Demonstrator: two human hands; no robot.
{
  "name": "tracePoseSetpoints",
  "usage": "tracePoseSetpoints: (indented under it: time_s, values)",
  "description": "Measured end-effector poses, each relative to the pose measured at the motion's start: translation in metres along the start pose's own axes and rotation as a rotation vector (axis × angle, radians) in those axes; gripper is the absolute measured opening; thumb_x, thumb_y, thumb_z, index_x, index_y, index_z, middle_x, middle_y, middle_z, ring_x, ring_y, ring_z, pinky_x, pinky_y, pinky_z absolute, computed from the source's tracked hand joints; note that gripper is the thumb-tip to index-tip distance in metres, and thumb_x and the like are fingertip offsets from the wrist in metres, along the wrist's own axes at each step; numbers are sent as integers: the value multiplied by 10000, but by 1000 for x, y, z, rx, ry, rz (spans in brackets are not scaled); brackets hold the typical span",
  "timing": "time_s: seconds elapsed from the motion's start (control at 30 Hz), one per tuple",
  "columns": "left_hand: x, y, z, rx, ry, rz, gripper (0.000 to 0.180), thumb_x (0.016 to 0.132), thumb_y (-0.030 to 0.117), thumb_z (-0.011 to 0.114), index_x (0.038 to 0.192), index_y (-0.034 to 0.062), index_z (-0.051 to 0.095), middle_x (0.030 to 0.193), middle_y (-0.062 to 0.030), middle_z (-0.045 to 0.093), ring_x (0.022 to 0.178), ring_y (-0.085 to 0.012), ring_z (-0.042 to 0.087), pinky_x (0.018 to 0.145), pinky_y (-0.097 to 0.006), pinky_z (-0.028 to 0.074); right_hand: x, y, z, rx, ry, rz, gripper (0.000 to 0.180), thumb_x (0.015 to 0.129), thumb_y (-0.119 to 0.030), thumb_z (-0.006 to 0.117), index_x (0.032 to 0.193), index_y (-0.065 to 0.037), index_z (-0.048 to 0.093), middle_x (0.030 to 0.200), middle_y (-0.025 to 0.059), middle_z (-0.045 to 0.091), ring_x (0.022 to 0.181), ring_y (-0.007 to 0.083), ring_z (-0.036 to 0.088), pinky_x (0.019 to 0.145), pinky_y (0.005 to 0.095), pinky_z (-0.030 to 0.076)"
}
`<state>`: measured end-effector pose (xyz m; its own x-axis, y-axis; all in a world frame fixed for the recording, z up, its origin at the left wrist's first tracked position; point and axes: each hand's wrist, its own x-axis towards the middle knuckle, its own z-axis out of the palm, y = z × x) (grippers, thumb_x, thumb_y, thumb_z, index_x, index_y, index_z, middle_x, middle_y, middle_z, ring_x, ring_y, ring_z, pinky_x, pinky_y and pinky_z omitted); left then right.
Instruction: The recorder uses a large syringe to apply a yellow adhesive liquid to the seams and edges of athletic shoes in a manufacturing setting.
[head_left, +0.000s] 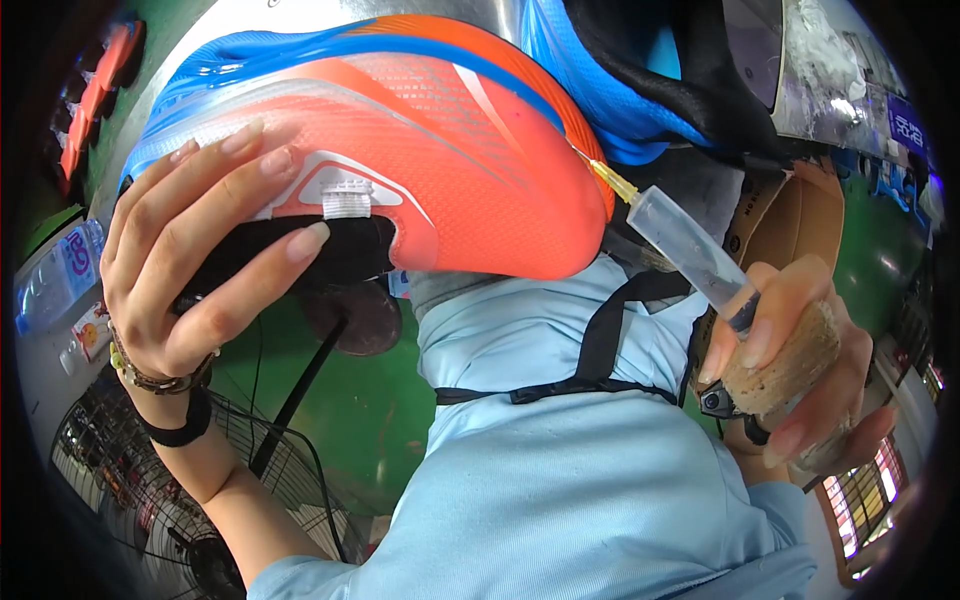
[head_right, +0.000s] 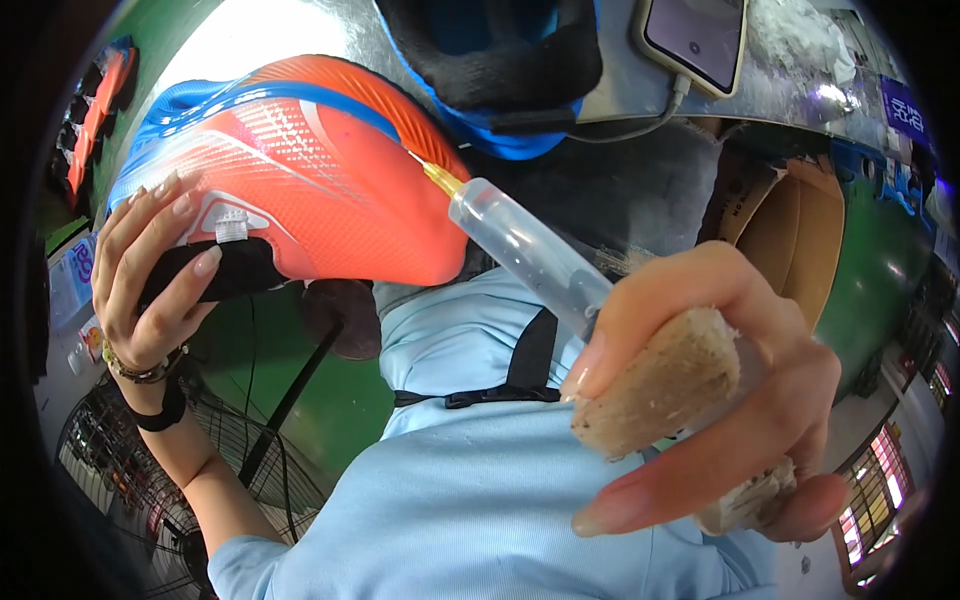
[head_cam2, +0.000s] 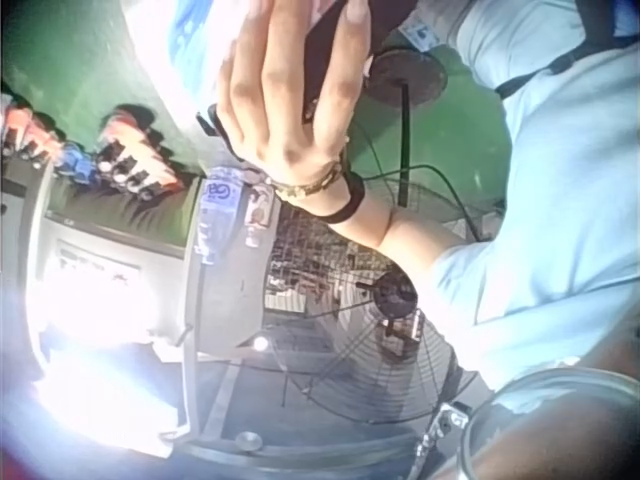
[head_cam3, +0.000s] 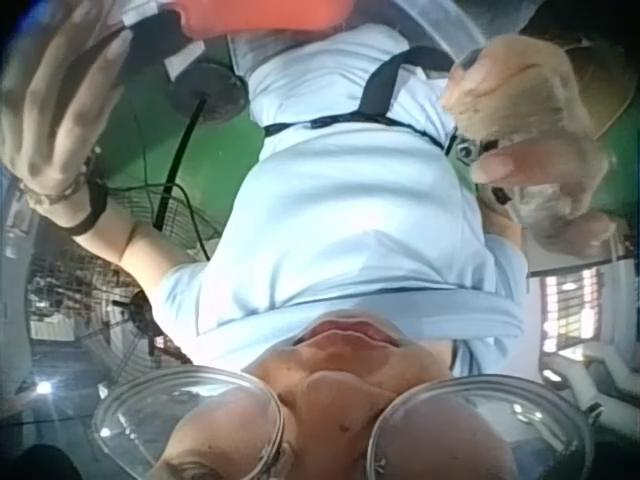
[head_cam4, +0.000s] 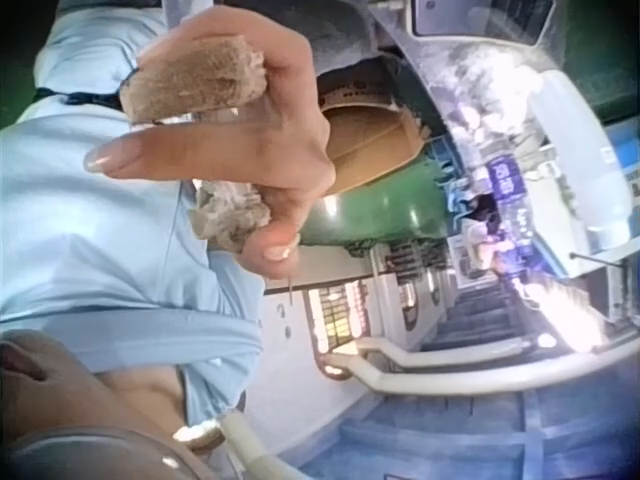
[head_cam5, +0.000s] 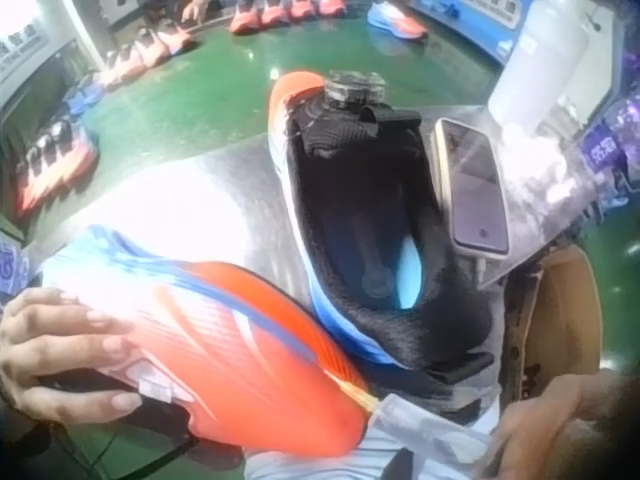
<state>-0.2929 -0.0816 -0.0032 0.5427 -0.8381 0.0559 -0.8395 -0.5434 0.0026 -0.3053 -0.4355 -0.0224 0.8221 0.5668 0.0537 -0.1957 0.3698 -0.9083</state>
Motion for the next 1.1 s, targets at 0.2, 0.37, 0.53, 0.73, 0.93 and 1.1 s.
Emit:
tracePoseSetpoints:
  time_s: [0.2,0.37,0.53,0.73,0.93,1.1]
  values:
    - [4,1,0,14,-14,9,338,760,310,626,1015,98,563,1092,-181,581,1029,-364,562,865,-468,453,-8,-1,0,-29,3,10,525,851,-507,452,561,-114,645,951,178,416,749,303,509,660,337,467]
    - [8,1,3,1,47,6,405,699,286,679,1038,96,562,1098,-189,579,1030,-370,560,872,-472,449,-16,-3,-3,-98,-80,-36,547,869,-502,432,563,-99,640,965,175,418,762,286,508,668,341,468]
    - [10,3,4,8,85,4,376,676,235,679,1014,104,581,1059,-162,598,995,-337,581,832,-427,476,-27,-1,6,-70,38,35,583,873,-516,401,542,-88,619,958,186,427,744,280,510,630,318,459]
    - [10,2,7,18,115,17,335,701,228,644,1012,111,601,1028,-142,616,966,-318,598,796,-389,502,-34,5,7,-75,42,-3,579,880,-482,372,526,-88,604,949,206,437,725,273,510,618,315,453]
    - [8,0,2,9,86,13,366,705,248,635,1042,109,604,1042,-159,610,973,-327,594,802,-400,497,-39,6,6,-106,-14,-18,584,877,-507,364,563,-91,627,946,221,440,718,261,511,639,330,445]
    - [9,-3,3,15,77,10,392,671,248,639,1037,108,608,1051,-158,608,982,-330,590,812,-411,489,-45,18,2,-20,22,-141,437,782,-471,564,557,-99,615,1005,168,435,720,240,506,642,299,414]
